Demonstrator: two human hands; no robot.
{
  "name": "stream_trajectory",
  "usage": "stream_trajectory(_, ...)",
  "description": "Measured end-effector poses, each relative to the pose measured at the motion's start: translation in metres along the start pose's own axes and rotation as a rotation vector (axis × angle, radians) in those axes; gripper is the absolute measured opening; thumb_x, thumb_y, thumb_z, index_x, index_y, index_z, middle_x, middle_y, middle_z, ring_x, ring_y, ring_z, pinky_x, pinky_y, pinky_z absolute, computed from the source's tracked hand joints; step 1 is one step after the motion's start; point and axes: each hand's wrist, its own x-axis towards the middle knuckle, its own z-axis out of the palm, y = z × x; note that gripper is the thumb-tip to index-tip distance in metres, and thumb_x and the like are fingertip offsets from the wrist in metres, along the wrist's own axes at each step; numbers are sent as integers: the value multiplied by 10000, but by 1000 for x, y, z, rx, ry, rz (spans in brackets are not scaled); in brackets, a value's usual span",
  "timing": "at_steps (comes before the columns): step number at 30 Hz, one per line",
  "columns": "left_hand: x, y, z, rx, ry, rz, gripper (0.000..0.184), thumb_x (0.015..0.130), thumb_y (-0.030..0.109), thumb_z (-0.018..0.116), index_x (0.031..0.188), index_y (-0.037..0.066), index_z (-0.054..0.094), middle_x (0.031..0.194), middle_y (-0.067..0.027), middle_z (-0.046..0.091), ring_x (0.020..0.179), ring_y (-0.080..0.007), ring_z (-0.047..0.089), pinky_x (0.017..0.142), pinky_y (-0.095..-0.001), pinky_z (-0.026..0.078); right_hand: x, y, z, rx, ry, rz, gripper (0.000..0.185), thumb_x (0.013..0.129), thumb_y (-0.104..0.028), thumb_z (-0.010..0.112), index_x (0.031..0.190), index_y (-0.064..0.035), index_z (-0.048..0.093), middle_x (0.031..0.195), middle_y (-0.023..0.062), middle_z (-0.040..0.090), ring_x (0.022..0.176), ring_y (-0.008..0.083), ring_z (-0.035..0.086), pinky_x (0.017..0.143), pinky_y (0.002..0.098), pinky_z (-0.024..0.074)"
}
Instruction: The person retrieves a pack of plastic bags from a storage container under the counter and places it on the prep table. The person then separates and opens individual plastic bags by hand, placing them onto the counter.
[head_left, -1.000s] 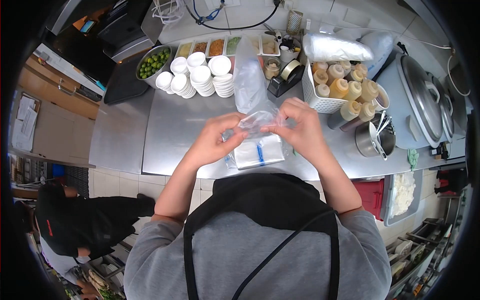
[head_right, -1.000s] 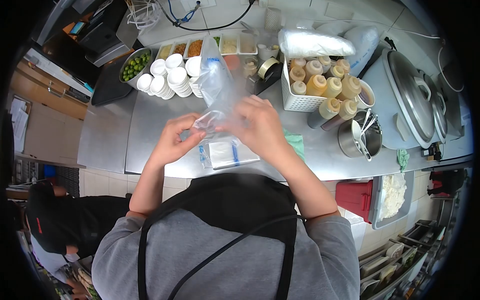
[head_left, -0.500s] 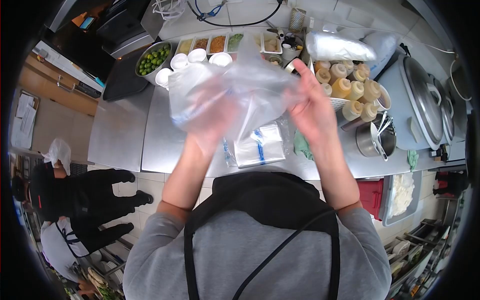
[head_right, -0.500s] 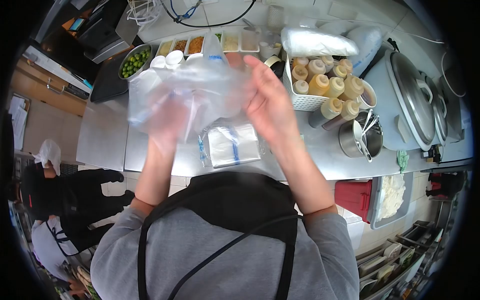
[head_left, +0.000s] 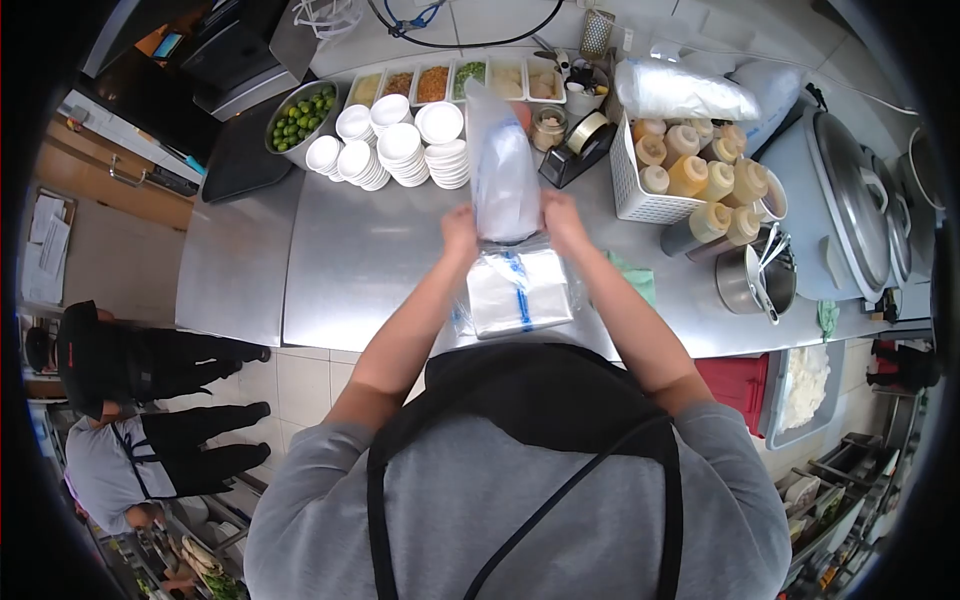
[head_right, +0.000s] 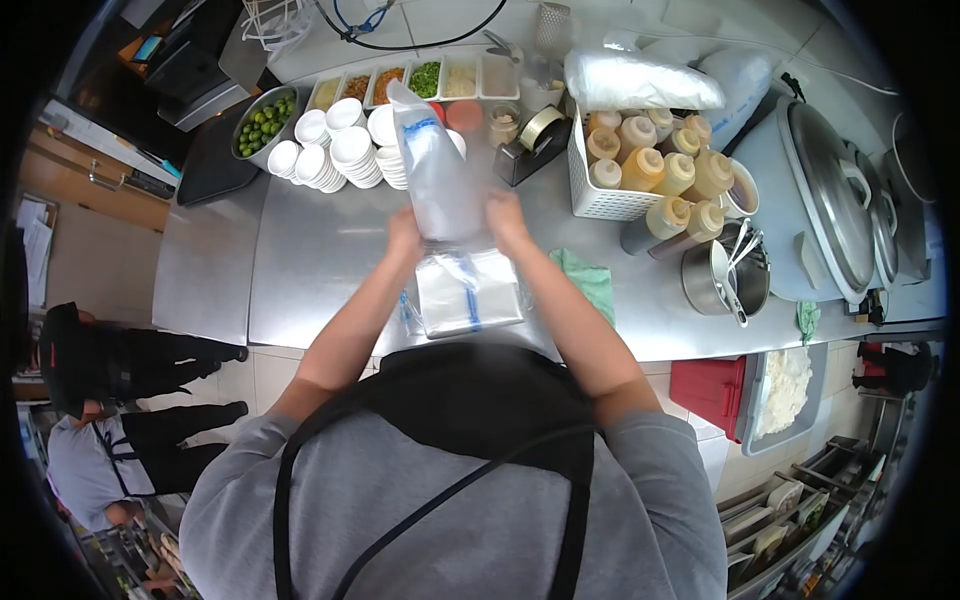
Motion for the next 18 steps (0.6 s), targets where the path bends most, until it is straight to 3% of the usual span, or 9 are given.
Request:
stream_trajectory(2, -14, -24, -9, -3, -6, -146, 134, 804, 49, 447, 835, 3, 569, 563, -5, 476, 451, -79, 412, 378, -216, 303, 19, 68, -20, 7, 38, 66, 207, 761, -90, 515, 907, 30, 599, 835, 65, 581, 710, 117, 509, 605, 245, 406)
stream_trajectory(6, -20, -17, -31, 61, 8, -16, 158, 836, 113, 468, 877, -2, 569, 562, 8, 459, 438, -66, 398, 374, -200, 300, -45, 42, -16, -237, 114, -176, 152, 801, -113, 484, 834, -26, 604, 628, 16, 493, 520, 95, 412, 460, 215, 304)
stream_trajectory(8, -19, -1, -43, 59, -21, 43, 163, 834, 122, 490, 895, -5, 572, 560, 10, 455, 455, -68, 406, 402, -191, 320, -73, 19, -22, -688, 117, -449, 119, 741, -137, 556, 812, -75, 630, 830, 54, 538, 739, 202, 499, 662, 298, 388)
stream_trajectory(9, -22, 6, -48, 110, -60, 88, 203, 821, 150, 522, 940, -8, 567, 606, -2, 494, 485, -61, 424, 442, -186, 337, -82, 23, -27, -688, 114, -448, 119, 741, -137, 556, 812, -75, 630, 830, 54, 538, 739, 202, 499, 662, 298, 388)
stream_trajectory(11, -37, 15, -51, 245, -160, 83, 205, 793, 150, 556, 936, 4, 569, 650, -12, 529, 534, -73, 448, 480, -193, 350, -96, 32, -36, -1278, 15, -902, 100, 681, -171, 605, 757, -109, 624, 881, 31, 512, 817, 217, 472, 689, 318, 365)
stream_trajectory(13, -53, 19, -49, 382, -267, 77, 216, 764, 151, 589, 932, 17, 571, 695, -23, 564, 582, -86, 471, 517, -200, 362, -99, 47, -42, -1321, -33, -938, 96, 660, -165, 611, 740, -112, 619, 907, 24, 508, 857, 211, 459, 701, 327, 355)
stream_trajectory(15, -68, 20, -43, 887, -607, 507, 309, 693, 172, 656, 981, 75, 597, 785, -49, 603, 661, -157, 522, 610, -277, 417, -102, 45, -41, -1313, -106, -943, 83, 633, -97, 602, 713, -118, 603, 927, 19, 508, 899, 215, 451, 721, 338, 343)
stream_trajectory(16, -75, 18, -42, 891, -607, 506, 309, 693, 172, 656, 981, 75, 597, 785, -49, 603, 661, -157, 522, 610, -277, 417, -107, 38, -37, -1310, -105, -943, 83, 633, -97, 602, 713, -118, 603, 927, 19, 508, 899, 215, 451, 721, 338, 343)
stream_trajectory(18, -86, 15, -38, 1095, -615, 809, 270, 633, 167, 683, 888, 93, 634, 791, -53, 608, 756, -209, 528, 702, -321, 412, -114, 24, -32, -1124, -79, -926, 87, 627, -76, 603, 701, -120, 589, 938, 28, 510, 900, 215, 460, 735, 346, 335)
